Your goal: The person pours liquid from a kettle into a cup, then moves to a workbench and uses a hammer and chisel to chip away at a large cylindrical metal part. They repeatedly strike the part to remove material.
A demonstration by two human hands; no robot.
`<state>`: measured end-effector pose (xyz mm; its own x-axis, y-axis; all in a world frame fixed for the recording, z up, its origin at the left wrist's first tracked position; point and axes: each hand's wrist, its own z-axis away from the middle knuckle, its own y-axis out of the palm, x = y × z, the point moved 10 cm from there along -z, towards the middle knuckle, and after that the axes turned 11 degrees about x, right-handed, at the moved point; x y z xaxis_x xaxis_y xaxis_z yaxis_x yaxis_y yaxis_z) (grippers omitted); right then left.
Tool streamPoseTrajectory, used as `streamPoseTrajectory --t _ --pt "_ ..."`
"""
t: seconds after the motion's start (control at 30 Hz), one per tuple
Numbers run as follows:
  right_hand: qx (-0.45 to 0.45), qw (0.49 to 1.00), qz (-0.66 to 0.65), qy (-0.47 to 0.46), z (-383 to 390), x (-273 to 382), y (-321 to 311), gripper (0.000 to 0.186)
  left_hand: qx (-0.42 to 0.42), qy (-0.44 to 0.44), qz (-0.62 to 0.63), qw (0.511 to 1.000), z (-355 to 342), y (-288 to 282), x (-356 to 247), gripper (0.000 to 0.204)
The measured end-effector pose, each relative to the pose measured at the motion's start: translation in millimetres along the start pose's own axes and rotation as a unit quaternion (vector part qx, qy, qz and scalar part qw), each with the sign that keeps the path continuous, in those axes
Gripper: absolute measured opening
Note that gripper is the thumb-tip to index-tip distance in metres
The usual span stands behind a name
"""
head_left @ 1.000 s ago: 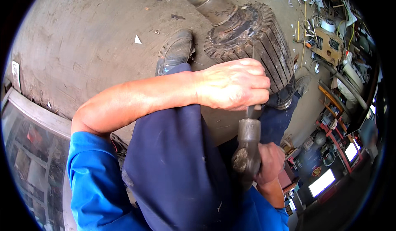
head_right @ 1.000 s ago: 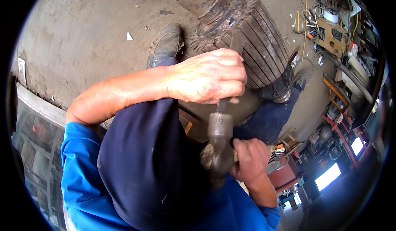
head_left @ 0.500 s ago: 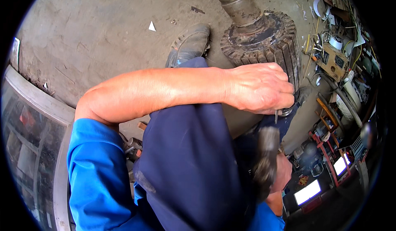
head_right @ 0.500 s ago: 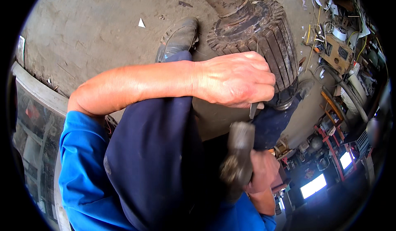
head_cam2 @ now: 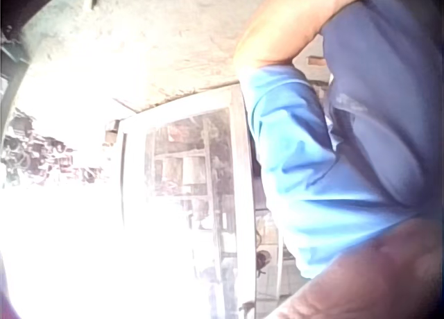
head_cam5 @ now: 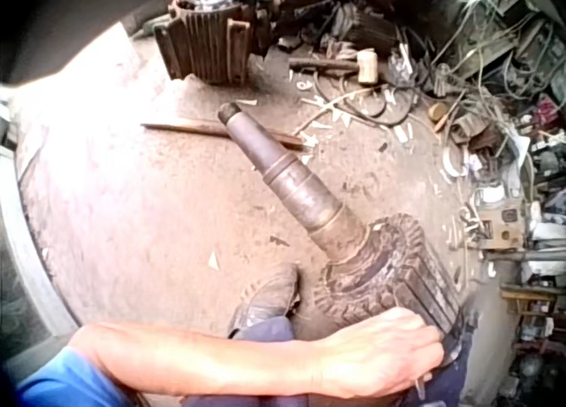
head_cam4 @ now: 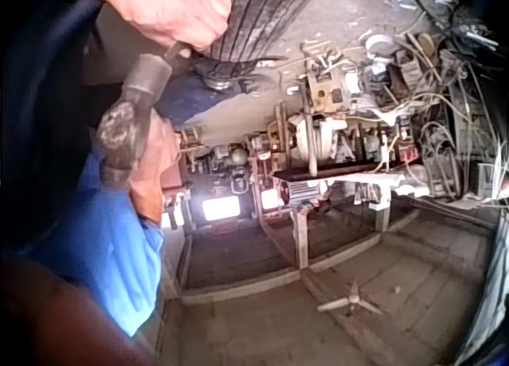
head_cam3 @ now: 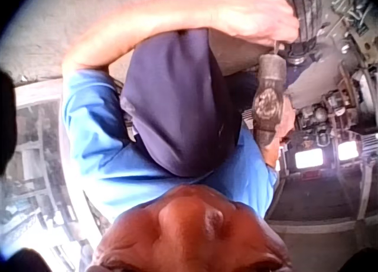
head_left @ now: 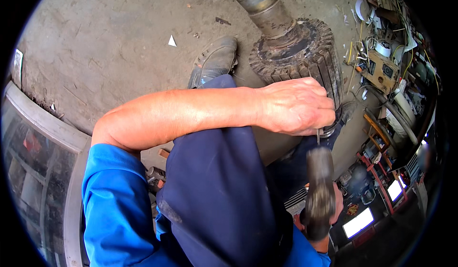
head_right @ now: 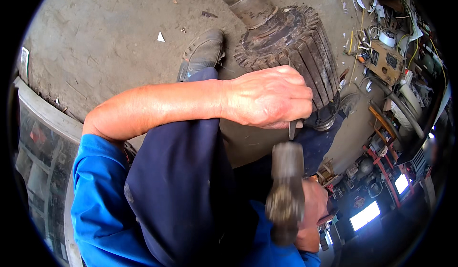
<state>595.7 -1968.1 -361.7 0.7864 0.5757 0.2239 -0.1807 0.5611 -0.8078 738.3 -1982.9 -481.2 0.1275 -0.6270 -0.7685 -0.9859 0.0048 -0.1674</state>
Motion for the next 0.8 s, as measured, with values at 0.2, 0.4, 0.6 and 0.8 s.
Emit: streamPoseTrajectory --t 0.2,0.4,0.6,0.8 --pt "0.054 0.998 -0.017 0.02 5 -8 -2 0.034 0.016 -0.019 -0.01 1.0 -2 2 3 0.021" --pt "0.028 0.974 -0.011 0.225 36 -72 6 0.033 0.001 -0.028 0.005 1.0 -5 1 8 0.022" --pt "0.041 0.988 -0.039 0.147 13 -56 5 0.028 -0.001 -0.041 0.024 0.999 -8 2 18 0.024" --pt "0.017 0.994 -0.091 0.064 21 -65 0 0.03 -0.005 -0.047 0.035 0.998 -8 5 16 0.027"
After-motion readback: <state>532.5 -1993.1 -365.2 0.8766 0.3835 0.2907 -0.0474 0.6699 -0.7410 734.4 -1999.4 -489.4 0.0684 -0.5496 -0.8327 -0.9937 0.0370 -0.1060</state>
